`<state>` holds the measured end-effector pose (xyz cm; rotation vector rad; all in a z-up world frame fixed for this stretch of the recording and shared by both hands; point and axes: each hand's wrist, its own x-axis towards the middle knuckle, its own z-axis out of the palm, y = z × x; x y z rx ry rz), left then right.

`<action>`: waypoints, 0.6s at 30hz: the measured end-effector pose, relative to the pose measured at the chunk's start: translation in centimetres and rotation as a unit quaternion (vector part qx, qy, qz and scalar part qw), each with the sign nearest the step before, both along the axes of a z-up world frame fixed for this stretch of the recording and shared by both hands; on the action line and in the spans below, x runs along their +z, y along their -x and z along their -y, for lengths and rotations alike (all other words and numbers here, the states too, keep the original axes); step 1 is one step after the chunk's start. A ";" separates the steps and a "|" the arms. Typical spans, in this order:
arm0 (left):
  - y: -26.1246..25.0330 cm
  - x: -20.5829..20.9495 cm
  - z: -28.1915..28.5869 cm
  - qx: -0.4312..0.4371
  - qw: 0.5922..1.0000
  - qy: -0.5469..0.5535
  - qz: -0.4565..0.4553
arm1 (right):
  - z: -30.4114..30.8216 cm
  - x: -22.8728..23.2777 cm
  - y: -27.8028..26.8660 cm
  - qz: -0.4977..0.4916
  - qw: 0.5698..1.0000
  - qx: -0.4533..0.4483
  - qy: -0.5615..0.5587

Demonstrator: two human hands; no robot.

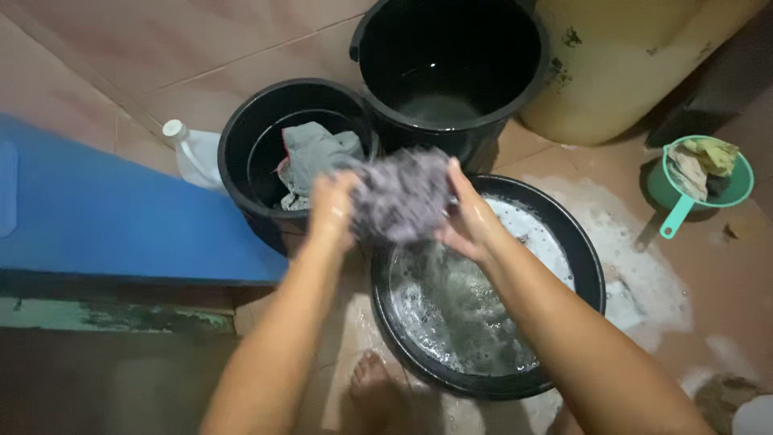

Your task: The person washes several pieces of clothing by hand in a black basin filled with soapy water. They scrub and rinse each item individually, then transfer the wet clothes into a green colander placed inside a larger bucket.

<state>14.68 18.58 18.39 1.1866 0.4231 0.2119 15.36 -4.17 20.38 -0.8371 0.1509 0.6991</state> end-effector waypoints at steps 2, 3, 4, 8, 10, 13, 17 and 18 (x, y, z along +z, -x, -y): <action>-1.3 1.7 -3.4 0.070 0.997 0.018 0.030 | -1.6 1.2 -0.6 -0.017 0.993 -0.048 0.102; -1.7 2.5 -4.6 0.122 0.992 0.017 0.003 | -2.2 1.2 -0.5 0.006 0.994 -0.048 0.098; -1.9 3.1 -5.8 0.162 0.986 0.015 -0.020 | -2.8 1.0 -0.4 0.029 0.994 -0.048 0.094; -1.5 3.7 -7.5 0.186 0.971 -0.044 -0.142 | -2.3 -1.3 0.3 0.049 0.991 -0.056 0.108; -1.1 2.3 -7.4 0.141 0.958 -0.208 -0.137 | -1.3 -2.2 0.6 0.058 0.987 -0.056 0.137; -1.3 -1.4 -5.0 0.075 0.845 -0.528 -0.045 | 0.3 -3.4 1.0 0.085 0.970 -0.062 0.220; 0.1 -2.8 0.3 -0.017 0.799 -0.600 -0.026 | 3.7 -4.8 2.3 0.197 0.912 -0.047 0.356; 0.8 -2.4 1.8 -0.038 0.795 -0.605 -0.027 | 4.6 -5.2 2.5 0.223 0.883 -0.026 0.412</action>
